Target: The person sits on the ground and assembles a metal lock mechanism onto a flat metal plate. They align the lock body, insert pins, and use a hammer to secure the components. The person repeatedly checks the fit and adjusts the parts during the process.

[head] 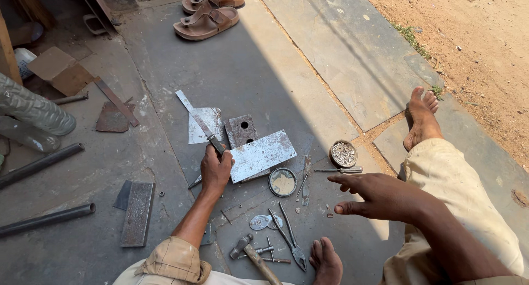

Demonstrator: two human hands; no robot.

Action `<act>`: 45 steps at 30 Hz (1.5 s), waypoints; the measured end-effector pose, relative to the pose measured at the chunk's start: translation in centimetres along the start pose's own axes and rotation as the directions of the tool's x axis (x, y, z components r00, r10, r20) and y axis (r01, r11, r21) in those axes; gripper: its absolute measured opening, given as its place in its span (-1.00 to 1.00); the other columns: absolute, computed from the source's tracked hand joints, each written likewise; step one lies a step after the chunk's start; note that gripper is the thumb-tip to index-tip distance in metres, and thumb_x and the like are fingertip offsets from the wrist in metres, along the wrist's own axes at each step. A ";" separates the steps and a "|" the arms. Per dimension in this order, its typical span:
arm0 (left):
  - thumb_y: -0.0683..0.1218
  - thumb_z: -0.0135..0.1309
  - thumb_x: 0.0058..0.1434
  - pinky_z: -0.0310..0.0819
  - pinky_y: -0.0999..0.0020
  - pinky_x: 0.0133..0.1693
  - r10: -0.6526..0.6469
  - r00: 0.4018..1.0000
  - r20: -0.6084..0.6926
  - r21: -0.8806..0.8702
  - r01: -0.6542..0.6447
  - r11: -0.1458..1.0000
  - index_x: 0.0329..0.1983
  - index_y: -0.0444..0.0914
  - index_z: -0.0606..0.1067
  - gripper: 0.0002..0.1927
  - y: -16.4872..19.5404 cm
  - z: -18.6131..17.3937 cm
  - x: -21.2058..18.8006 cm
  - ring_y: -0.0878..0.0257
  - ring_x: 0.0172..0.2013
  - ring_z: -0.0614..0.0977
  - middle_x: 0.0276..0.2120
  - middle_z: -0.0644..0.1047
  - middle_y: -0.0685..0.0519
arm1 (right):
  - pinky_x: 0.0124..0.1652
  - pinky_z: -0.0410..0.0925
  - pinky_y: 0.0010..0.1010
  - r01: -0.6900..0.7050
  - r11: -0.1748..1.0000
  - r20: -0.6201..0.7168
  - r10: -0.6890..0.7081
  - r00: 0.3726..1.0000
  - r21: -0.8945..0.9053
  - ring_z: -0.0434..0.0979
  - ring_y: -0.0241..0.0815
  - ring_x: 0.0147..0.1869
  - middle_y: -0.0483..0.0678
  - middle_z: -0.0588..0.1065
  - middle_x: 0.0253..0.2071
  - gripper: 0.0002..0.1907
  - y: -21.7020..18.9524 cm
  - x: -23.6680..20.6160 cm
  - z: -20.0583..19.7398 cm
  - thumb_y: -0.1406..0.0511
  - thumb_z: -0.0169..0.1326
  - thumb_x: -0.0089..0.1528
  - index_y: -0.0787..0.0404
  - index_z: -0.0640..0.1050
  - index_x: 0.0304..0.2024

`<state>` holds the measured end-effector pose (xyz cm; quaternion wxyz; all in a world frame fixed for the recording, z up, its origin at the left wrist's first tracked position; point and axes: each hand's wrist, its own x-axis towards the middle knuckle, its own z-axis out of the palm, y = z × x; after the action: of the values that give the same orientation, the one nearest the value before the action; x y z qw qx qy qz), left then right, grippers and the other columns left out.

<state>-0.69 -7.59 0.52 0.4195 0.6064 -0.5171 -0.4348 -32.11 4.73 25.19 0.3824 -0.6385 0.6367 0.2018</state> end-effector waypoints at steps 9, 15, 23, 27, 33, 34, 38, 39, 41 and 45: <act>-0.10 0.00 0.23 0.62 0.26 -0.32 0.021 1.000 0.005 -0.013 -0.021 1.000 -0.03 -0.38 0.41 -0.69 -0.3 0.1 0.1 0.17 -0.37 0.74 -0.34 0.60 -0.08 | 0.20 0.41 -0.18 0.022 1.000 -0.019 -0.022 1.000 0.006 0.56 -0.08 0.25 -0.02 0.53 0.19 -0.10 0.0 -0.4 -0.1 -0.17 0.06 0.13 -0.09 0.23 0.47; -0.09 0.00 0.24 0.61 0.25 -0.31 0.011 1.000 -0.003 0.013 -0.011 1.000 -0.03 -0.40 0.43 -0.68 -0.4 0.1 0.1 0.17 -0.37 0.74 -0.33 0.61 -0.10 | 0.18 0.41 -0.18 0.028 0.999 -0.029 -0.027 0.999 0.035 0.56 -0.07 0.24 -0.03 0.55 0.16 -0.11 0.2 -0.3 0.0 -0.20 0.09 0.17 -0.10 0.23 0.48; -0.09 -0.01 0.25 0.62 0.25 -0.31 0.020 1.000 0.015 0.022 -0.020 1.000 -0.03 -0.39 0.41 -0.69 -0.6 0.0 0.2 0.18 -0.36 0.73 -0.35 0.60 -0.10 | 0.22 0.39 -0.18 0.027 1.000 -0.036 -0.027 0.999 0.015 0.53 -0.07 0.29 -0.03 0.52 0.20 -0.10 0.3 -0.3 0.0 -0.18 0.05 0.15 -0.08 0.23 0.48; -0.09 0.00 0.26 0.61 0.23 -0.31 0.007 1.000 0.018 0.027 -0.007 1.000 -0.03 -0.38 0.42 -0.70 -0.5 0.0 0.3 0.17 -0.36 0.73 -0.36 0.61 -0.09 | 0.25 0.37 -0.18 0.014 1.000 -0.034 -0.014 0.999 0.019 0.51 -0.07 0.32 -0.03 0.52 0.21 -0.10 0.3 -0.3 -0.1 -0.18 0.04 0.15 -0.08 0.22 0.48; -0.09 0.00 0.26 0.61 0.22 -0.31 0.024 1.000 0.017 0.017 -0.025 1.000 -0.03 -0.38 0.41 -0.70 -0.7 0.0 0.2 0.16 -0.36 0.73 -0.35 0.60 -0.09 | 0.21 0.40 -0.18 0.039 0.999 -0.036 -0.039 0.999 0.012 0.53 -0.05 0.29 -0.02 0.52 0.20 -0.10 0.4 -0.3 0.0 -0.18 0.04 0.15 -0.07 0.23 0.48; -0.09 0.00 0.26 0.61 0.21 -0.31 0.023 1.000 0.014 0.007 -0.023 1.000 -0.03 -0.38 0.41 -0.69 -0.7 0.0 0.2 0.16 -0.36 0.73 -0.34 0.60 -0.09 | 0.21 0.40 -0.18 0.038 0.999 -0.038 -0.038 0.999 0.014 0.54 -0.05 0.28 -0.02 0.53 0.19 -0.10 0.5 -0.4 0.0 -0.19 0.06 0.16 -0.07 0.23 0.48; -0.09 0.01 0.26 0.59 0.22 -0.29 0.049 0.999 0.007 0.041 -0.050 0.998 -0.02 -0.39 0.41 -0.69 -0.8 0.0 0.2 0.15 -0.36 0.73 -0.35 0.60 -0.09 | 0.20 0.41 -0.18 0.041 0.999 -0.048 -0.039 0.998 0.031 0.53 -0.03 0.28 -0.01 0.53 0.18 -0.11 0.4 -0.4 -0.1 -0.18 0.08 0.15 -0.09 0.25 0.47; -0.09 0.01 0.26 0.60 0.22 -0.30 0.035 0.999 0.008 0.029 -0.036 0.999 -0.03 -0.39 0.41 -0.69 -0.8 0.0 0.2 0.16 -0.36 0.73 -0.35 0.60 -0.09 | 0.20 0.41 -0.18 0.040 0.999 -0.055 -0.038 0.998 0.036 0.52 -0.03 0.28 -0.01 0.52 0.19 -0.11 0.4 -0.5 -0.2 -0.17 0.07 0.14 -0.09 0.25 0.47; -0.09 0.01 0.25 0.61 0.23 -0.30 0.032 0.999 0.006 0.023 -0.032 0.999 -0.03 -0.39 0.41 -0.69 -0.7 0.1 0.3 0.16 -0.36 0.73 -0.34 0.60 -0.09 | 0.19 0.41 -0.17 0.040 0.999 -0.052 -0.039 0.998 0.026 0.53 -0.03 0.28 -0.01 0.55 0.16 -0.11 0.3 -0.6 -0.3 -0.17 0.07 0.14 -0.08 0.25 0.46; -0.10 0.01 0.24 0.60 0.24 -0.30 0.042 0.999 -0.002 0.025 -0.042 0.999 -0.03 -0.40 0.41 -0.68 -0.5 0.1 0.2 0.17 -0.36 0.73 -0.34 0.61 -0.10 | 0.19 0.40 -0.17 0.027 0.999 -0.049 -0.026 0.998 0.026 0.55 -0.03 0.26 -0.02 0.54 0.18 -0.11 0.1 -0.8 -0.4 -0.17 0.07 0.14 -0.08 0.25 0.46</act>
<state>-0.64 -7.72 -0.03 0.4218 0.6010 -0.5344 -0.4186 -32.35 4.97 26.01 0.3781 -0.6463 0.6399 0.1728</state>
